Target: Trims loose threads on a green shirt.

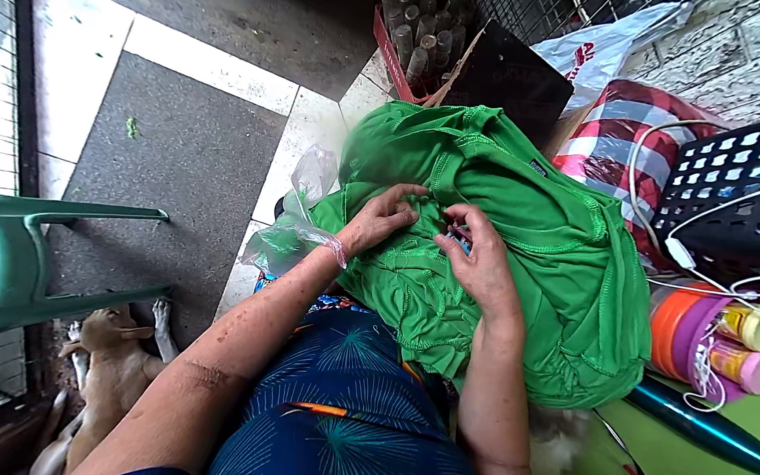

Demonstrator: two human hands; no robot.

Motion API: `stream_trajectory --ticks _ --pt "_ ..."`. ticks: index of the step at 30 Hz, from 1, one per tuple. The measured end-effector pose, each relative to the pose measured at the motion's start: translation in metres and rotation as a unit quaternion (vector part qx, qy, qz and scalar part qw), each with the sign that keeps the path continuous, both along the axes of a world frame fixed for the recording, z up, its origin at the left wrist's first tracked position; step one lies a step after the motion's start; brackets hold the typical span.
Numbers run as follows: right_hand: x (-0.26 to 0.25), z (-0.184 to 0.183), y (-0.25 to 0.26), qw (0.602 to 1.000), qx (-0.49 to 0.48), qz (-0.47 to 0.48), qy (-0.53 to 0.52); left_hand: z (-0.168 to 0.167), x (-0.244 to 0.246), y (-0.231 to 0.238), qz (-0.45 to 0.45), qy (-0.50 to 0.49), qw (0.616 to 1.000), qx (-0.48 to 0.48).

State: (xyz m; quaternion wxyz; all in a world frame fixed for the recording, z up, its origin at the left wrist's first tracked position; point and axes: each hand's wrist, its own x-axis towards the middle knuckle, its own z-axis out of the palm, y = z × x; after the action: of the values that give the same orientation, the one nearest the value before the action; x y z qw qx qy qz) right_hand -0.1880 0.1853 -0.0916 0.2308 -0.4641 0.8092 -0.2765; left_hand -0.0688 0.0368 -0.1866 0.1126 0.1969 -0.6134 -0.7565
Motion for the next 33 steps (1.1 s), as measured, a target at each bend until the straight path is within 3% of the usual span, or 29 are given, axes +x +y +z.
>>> stream_trajectory --ticks 5,9,15,17,19,22,24,26,33 --pt "0.004 0.002 -0.004 0.993 0.085 0.018 0.085 0.003 0.002 0.000 -0.016 0.011 0.999 0.033" --pt "0.008 -0.002 -0.008 0.988 0.093 0.022 0.118 0.001 0.002 -0.002 -0.019 0.022 0.998 0.055" --pt "-0.002 -0.010 -0.002 0.999 0.016 -0.038 0.018 0.000 0.006 -0.003 -0.039 0.024 0.998 0.034" --pt "-0.002 -0.008 0.002 0.998 -0.008 -0.060 -0.004 -0.001 0.007 -0.002 -0.055 0.027 0.998 -0.021" --pt "0.006 0.002 0.008 0.998 0.003 -0.062 0.023 0.003 0.007 -0.002 -0.028 0.012 0.987 -0.159" --pt "0.029 0.010 0.023 0.990 0.020 -0.072 0.119 0.007 0.009 -0.008 0.121 0.017 0.928 -0.351" --pt "0.039 0.006 0.036 0.983 0.018 -0.093 0.160 0.012 0.007 -0.020 0.198 -0.011 0.903 -0.380" --pt "0.043 0.001 0.049 0.975 -0.005 -0.109 0.193 0.016 0.001 -0.028 0.232 -0.054 0.904 -0.355" --pt "0.032 0.017 0.107 0.977 -0.007 -0.082 0.198 0.021 0.007 -0.009 0.048 -0.181 0.916 -0.355"
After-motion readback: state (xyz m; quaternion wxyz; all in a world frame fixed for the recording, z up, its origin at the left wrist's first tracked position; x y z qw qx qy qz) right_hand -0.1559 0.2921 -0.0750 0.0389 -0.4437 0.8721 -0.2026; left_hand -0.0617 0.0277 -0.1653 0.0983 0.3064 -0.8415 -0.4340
